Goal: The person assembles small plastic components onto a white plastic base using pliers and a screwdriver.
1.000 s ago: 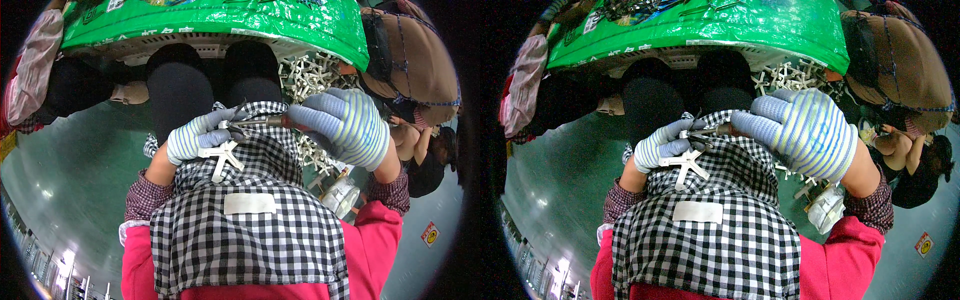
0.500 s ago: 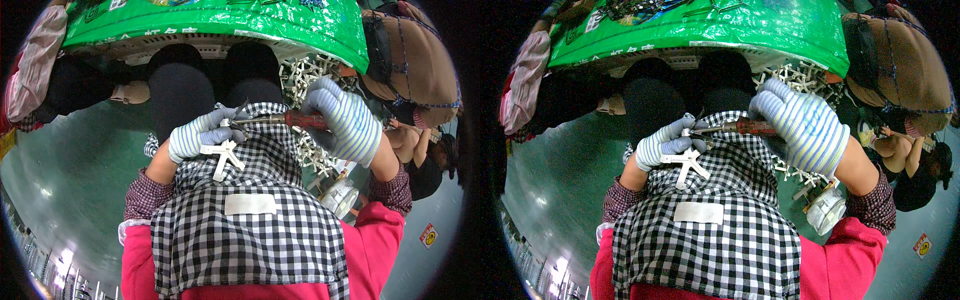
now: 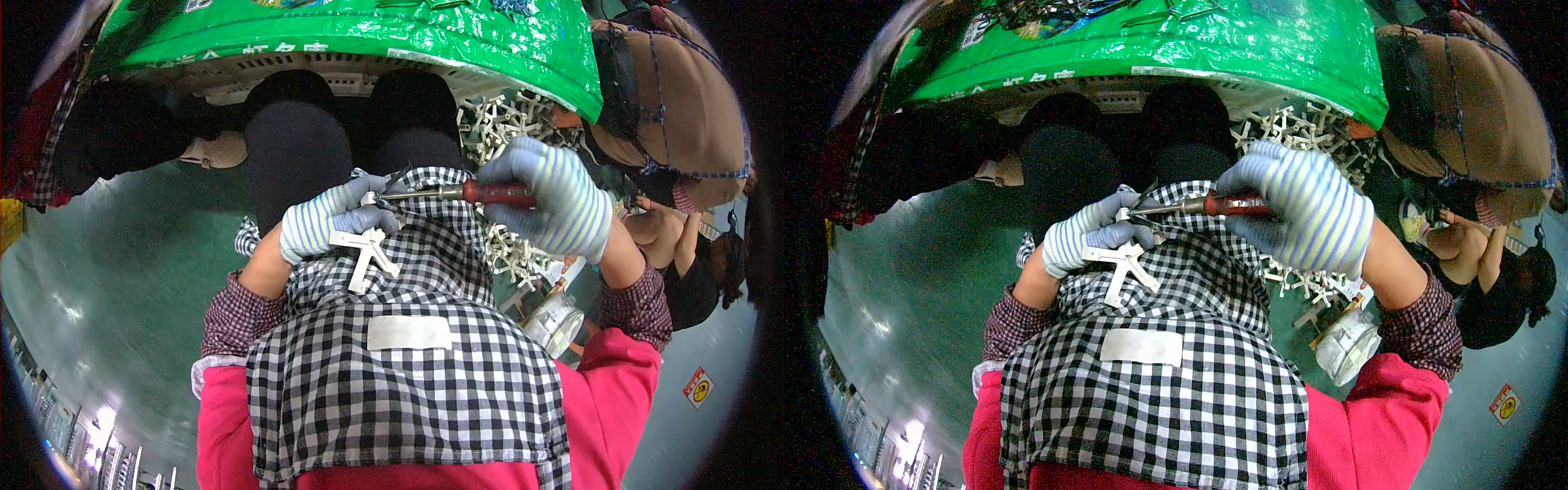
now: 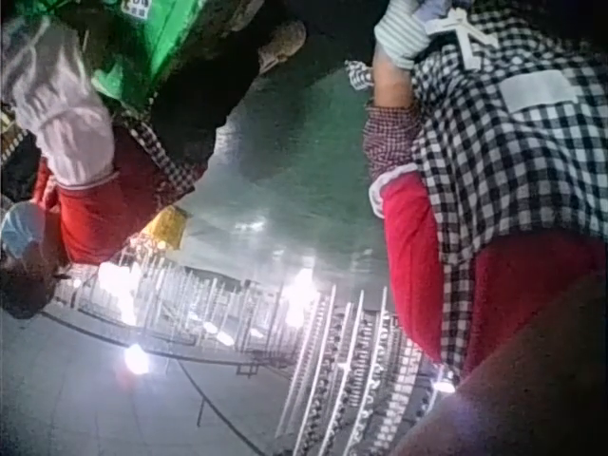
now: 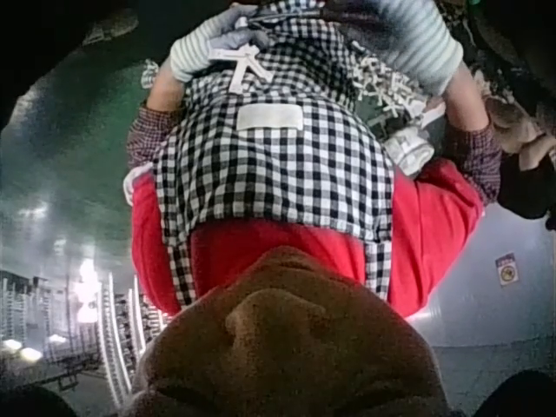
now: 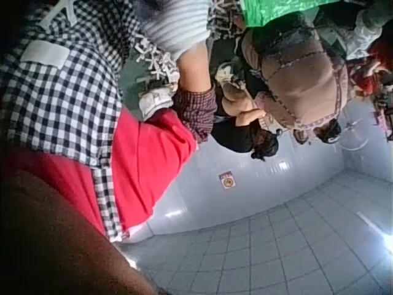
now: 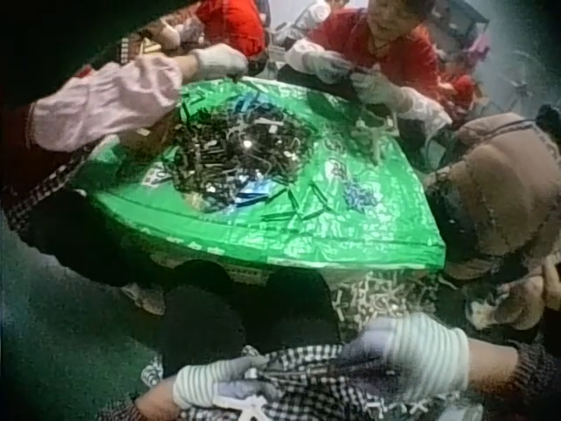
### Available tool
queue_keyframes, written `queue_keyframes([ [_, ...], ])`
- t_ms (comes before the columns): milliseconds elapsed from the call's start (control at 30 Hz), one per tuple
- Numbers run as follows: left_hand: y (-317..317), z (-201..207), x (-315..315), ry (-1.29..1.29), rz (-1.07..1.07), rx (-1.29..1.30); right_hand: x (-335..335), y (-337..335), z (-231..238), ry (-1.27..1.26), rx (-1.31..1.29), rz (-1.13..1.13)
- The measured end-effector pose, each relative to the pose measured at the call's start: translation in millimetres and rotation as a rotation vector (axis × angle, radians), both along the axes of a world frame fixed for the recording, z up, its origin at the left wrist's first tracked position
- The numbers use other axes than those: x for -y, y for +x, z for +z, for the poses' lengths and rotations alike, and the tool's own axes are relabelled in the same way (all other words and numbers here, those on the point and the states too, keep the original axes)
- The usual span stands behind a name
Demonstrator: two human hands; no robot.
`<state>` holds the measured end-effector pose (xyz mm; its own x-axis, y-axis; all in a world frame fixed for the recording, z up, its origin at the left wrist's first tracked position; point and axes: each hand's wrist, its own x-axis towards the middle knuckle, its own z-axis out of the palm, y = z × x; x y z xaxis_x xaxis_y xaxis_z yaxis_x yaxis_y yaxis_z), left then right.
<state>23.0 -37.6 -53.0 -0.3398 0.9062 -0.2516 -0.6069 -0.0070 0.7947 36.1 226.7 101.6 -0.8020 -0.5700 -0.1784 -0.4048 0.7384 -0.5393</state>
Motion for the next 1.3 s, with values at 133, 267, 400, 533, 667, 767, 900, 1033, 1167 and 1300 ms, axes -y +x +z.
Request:
queue_keyframes([
  [133,1.0,-1.7,-2.7,-0.055,-0.039,-0.011,0.2,-6.0,-4.5,-0.02,0.646,-0.542],
  [267,1.2,2.0,-5.3,-0.068,-0.004,0.093,-3.3,0.8,-9.3,-0.024,0.483,-0.397],
  [400,2.9,0.4,-7.8,-0.023,0.02,0.143,-1.0,10.1,-4.7,0.27,0.004,-0.008],
  [533,5.2,-1.9,-2.7,-0.016,0.037,0.15,5.8,16.9,-8.2,0.455,-0.556,0.335],
  [667,1.4,-11.6,-3.8,-0.018,0.01,0.092,7.5,13.7,-10.5,0.45,-0.47,0.369],
  [767,-3.1,-10.2,-4.2,0.031,0.025,0.117,6.0,4.8,-10.0,0.392,-0.241,0.281],
  [900,-7.8,3.7,-6.1,-0.038,-0.058,0.074,-6.2,1.7,-15.7,0.001,0.421,-0.217],
  [1033,-3.1,2.4,-2.8,-0.057,0.003,0.101,0.7,-5.7,-19.8,0.068,0.393,-0.122],
  [1167,3.9,-1.2,-9.9,-0.088,0.059,0.109,-1.0,0.4,-16.0,0.224,0.198,0.008],
  [1300,10.5,3.1,-10.4,-0.175,0.097,0.073,0.5,11.9,-23.6,0.378,-0.216,0.254],
])
